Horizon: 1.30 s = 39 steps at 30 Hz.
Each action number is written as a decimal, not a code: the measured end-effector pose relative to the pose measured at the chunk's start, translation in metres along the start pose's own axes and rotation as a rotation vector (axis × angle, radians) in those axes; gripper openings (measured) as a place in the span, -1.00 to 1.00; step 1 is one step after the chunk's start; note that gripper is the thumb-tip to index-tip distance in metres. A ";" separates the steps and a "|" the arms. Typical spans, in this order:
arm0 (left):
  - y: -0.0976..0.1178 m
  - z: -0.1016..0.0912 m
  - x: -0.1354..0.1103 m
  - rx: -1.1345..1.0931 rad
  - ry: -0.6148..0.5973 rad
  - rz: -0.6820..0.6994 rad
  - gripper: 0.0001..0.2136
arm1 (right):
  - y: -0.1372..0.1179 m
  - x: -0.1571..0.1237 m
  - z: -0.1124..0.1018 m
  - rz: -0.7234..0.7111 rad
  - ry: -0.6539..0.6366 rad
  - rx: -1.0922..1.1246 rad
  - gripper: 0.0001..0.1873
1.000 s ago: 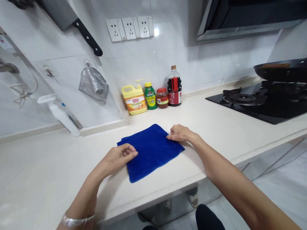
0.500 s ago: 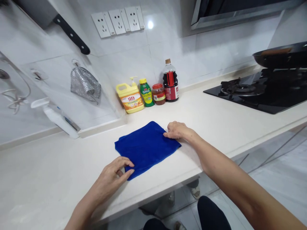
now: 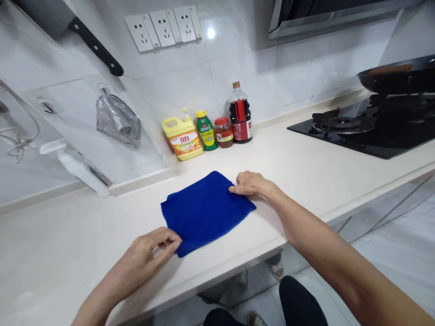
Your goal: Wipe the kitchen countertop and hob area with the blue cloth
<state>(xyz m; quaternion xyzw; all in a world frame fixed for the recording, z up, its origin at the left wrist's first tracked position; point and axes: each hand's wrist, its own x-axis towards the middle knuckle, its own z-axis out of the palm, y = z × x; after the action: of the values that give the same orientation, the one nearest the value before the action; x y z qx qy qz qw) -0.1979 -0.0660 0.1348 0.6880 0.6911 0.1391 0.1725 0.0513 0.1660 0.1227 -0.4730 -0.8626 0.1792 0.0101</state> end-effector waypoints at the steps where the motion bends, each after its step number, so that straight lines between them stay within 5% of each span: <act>1: 0.001 -0.002 0.005 0.009 0.067 -0.006 -0.67 | 0.000 -0.001 -0.001 0.002 -0.004 0.002 -0.49; 5: -0.001 0.004 0.037 0.024 0.209 -0.028 -0.51 | 0.000 0.000 -0.001 -0.006 -0.032 -0.010 -0.52; 9: -0.023 0.027 0.071 0.142 0.162 -0.071 -0.33 | 0.002 0.002 0.000 -0.047 -0.031 -0.053 -0.58; 15: -0.057 0.037 0.104 0.274 0.098 -0.044 -0.42 | 0.004 0.003 0.001 -0.082 -0.048 -0.111 -0.64; 22: -0.067 0.031 0.123 0.262 0.146 -0.019 -0.41 | 0.000 -0.002 -0.002 0.000 -0.028 -0.095 -0.62; 27: -0.050 0.036 0.098 0.233 0.283 0.062 -0.40 | 0.001 -0.004 -0.002 -0.021 -0.198 0.056 -0.55; 31: -0.044 0.034 0.087 0.152 0.104 0.007 -0.38 | 0.000 -0.010 0.002 -0.084 -0.289 0.169 -0.61; 34: -0.061 0.024 0.094 0.225 0.058 -0.035 -0.48 | -0.010 -0.021 0.005 -0.259 -0.580 0.418 -0.58; 36: -0.077 0.015 0.097 0.332 0.160 -0.126 -0.52 | -0.017 -0.026 0.008 -0.375 -0.717 0.538 -0.50; 37: -0.084 0.009 0.097 0.392 0.252 -0.173 -0.53 | -0.019 -0.026 0.010 -0.414 -0.669 0.547 -0.47; 39: -0.093 0.000 0.092 0.463 0.471 -0.229 -0.55 | -0.020 -0.022 0.013 -0.417 -0.337 0.445 -0.48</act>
<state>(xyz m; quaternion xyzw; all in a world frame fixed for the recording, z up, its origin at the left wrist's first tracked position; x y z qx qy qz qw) -0.2809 0.0249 0.0908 0.5760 0.7977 0.1135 -0.1378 0.0454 0.1343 0.1206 -0.2367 -0.8700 0.4324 0.0069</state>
